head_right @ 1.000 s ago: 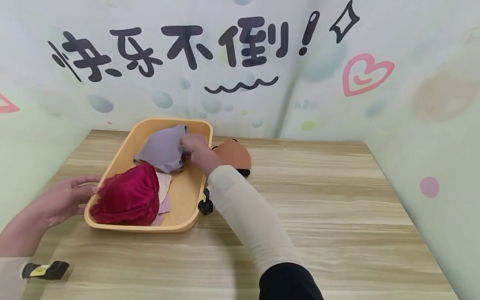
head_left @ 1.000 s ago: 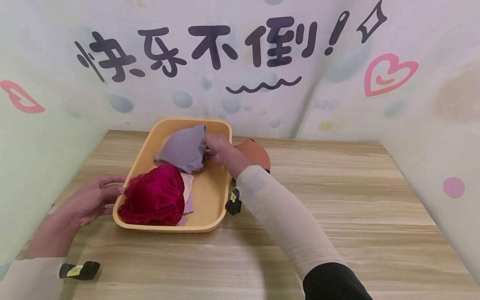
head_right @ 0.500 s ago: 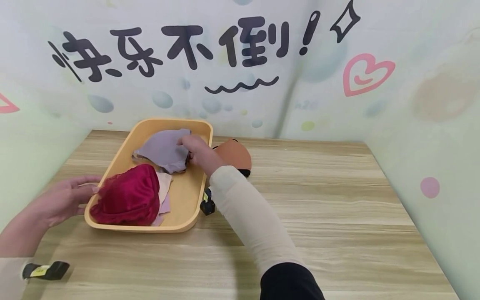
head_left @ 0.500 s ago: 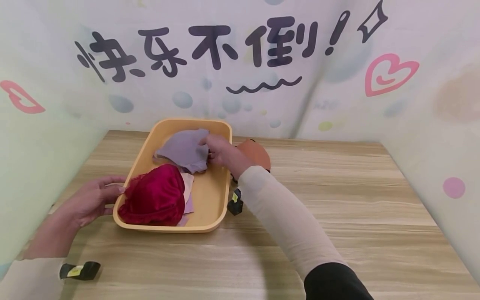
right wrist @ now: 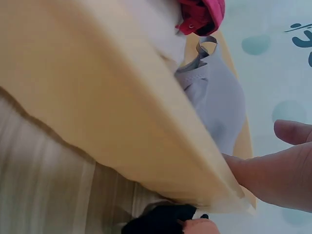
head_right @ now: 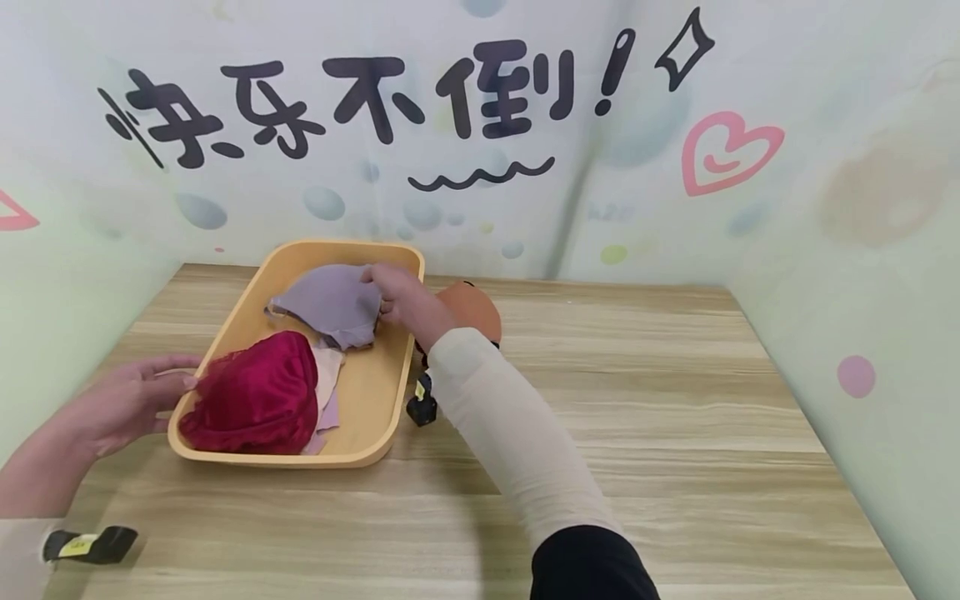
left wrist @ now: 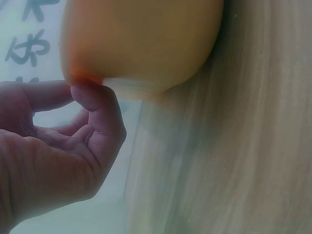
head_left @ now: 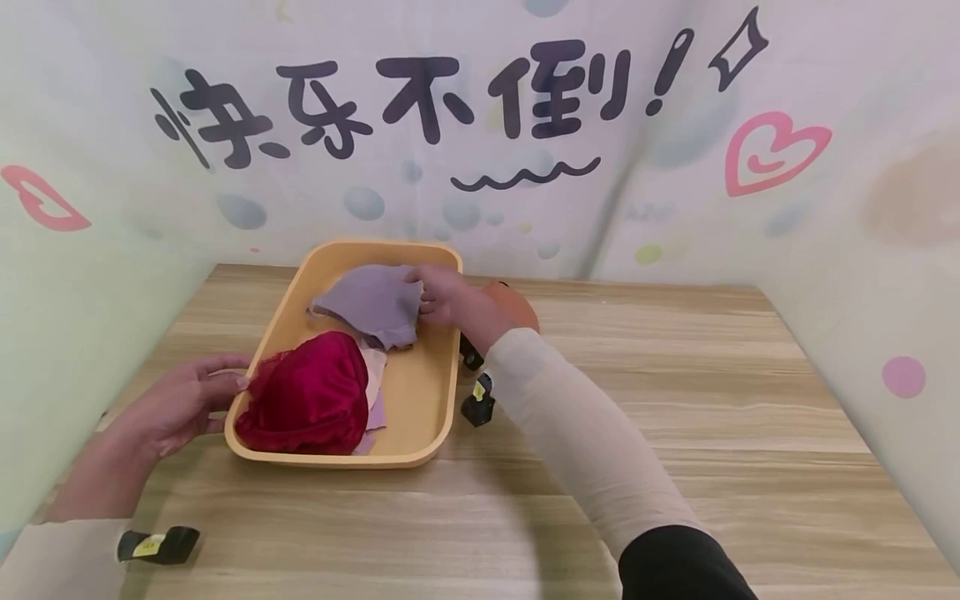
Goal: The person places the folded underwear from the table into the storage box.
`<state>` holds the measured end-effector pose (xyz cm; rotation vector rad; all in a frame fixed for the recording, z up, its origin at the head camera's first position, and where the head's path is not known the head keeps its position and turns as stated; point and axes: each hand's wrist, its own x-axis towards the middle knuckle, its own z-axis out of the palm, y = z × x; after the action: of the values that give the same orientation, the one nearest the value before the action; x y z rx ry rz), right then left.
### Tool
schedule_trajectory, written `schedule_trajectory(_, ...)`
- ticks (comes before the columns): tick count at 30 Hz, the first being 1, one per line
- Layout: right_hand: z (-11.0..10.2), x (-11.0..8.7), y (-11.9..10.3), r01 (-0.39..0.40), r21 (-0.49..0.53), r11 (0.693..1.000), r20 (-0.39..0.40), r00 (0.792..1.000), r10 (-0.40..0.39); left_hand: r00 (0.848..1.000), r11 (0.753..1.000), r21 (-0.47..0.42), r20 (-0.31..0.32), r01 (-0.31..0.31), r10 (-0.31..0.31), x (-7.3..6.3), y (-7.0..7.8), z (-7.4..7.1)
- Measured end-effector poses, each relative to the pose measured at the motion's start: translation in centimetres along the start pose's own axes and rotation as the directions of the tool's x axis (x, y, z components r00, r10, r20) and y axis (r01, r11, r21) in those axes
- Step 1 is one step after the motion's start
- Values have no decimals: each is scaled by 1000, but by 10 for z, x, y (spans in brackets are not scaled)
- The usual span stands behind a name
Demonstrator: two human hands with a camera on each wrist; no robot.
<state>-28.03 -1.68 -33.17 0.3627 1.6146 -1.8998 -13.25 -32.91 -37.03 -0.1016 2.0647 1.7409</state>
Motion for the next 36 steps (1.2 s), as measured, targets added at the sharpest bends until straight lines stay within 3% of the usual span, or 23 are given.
schedule_trajectory(14, -35, -10, -12, -5, 52, 999, 85, 996, 0, 1000, 1000, -25, 17, -3, 3, -1, -5, -1)
schedule_trajectory(24, -63, -17, -16, -1, 60, 998, 102, 995, -5, 1000, 999, -41, 21, -3, 4, -1, -4, -1)
schedule_trajectory(36, -109, -27, -22, -2, 149, 989, 53, 999, -6, 1000, 1000, -23, 20, -5, 5, 0, -2, -1)
